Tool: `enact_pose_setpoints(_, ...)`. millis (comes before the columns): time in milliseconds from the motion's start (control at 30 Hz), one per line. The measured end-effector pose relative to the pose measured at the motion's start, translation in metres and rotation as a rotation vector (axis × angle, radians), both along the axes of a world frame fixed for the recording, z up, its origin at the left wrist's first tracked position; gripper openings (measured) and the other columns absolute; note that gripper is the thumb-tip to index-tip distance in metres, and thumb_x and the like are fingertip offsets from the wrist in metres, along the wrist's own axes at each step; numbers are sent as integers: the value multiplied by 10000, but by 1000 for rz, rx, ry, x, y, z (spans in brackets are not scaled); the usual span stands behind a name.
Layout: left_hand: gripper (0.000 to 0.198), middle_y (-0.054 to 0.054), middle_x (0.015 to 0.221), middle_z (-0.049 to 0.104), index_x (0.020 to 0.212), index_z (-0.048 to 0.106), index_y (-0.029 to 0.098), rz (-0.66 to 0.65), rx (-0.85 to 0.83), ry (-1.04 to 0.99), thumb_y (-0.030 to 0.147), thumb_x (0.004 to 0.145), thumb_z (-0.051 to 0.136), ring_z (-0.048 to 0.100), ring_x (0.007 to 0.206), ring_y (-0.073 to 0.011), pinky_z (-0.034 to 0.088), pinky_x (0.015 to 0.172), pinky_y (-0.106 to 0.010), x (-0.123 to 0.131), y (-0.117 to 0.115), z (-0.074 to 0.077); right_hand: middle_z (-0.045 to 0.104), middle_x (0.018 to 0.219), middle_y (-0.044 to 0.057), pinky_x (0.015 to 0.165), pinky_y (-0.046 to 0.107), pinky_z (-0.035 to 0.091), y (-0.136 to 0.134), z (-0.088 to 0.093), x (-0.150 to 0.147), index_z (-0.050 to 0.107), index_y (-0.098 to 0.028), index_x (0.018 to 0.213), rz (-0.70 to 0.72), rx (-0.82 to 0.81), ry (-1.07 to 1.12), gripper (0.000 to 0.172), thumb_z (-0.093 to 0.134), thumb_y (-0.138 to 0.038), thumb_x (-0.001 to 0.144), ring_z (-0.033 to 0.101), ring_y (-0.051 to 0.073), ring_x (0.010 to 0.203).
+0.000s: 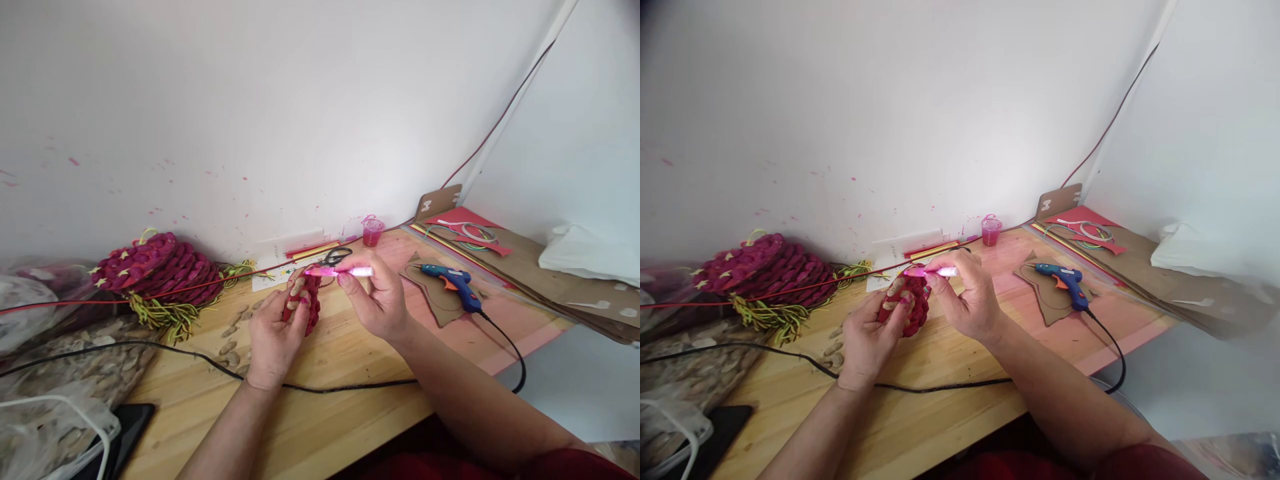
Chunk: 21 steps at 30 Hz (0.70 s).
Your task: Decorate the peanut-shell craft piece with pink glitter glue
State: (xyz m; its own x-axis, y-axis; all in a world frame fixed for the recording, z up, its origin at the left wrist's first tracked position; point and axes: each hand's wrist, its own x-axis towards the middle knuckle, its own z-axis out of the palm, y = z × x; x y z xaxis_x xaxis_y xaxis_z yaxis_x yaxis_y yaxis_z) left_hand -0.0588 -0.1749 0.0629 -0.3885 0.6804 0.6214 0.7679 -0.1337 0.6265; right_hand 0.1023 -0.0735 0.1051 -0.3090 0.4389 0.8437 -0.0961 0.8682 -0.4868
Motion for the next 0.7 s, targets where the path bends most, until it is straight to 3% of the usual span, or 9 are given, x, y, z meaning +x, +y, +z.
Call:
enact_pose_setpoints(267, 247, 3, 626, 571, 730, 657, 194, 8, 1, 2, 347, 916, 599, 537, 596, -152, 411, 601, -275, 0, 0, -1, 729, 892, 19, 787, 382, 507, -1, 0, 0, 641, -256, 995, -48, 33, 6, 41, 610, -232, 983, 666, 191, 833)
enact_pose_setpoints(700, 199, 0, 673, 627, 923, 754, 186, 20, 26, 31, 315, 930, 602, 586, 639, -156, 438, 628, -262, 1, 0, 2, 714, 910, 45, 804, 441, 488, -5, 4, 2, 610, -264, 1070, -53, 220, -100, 159, 568, -170, 949, 627, 233, 876)
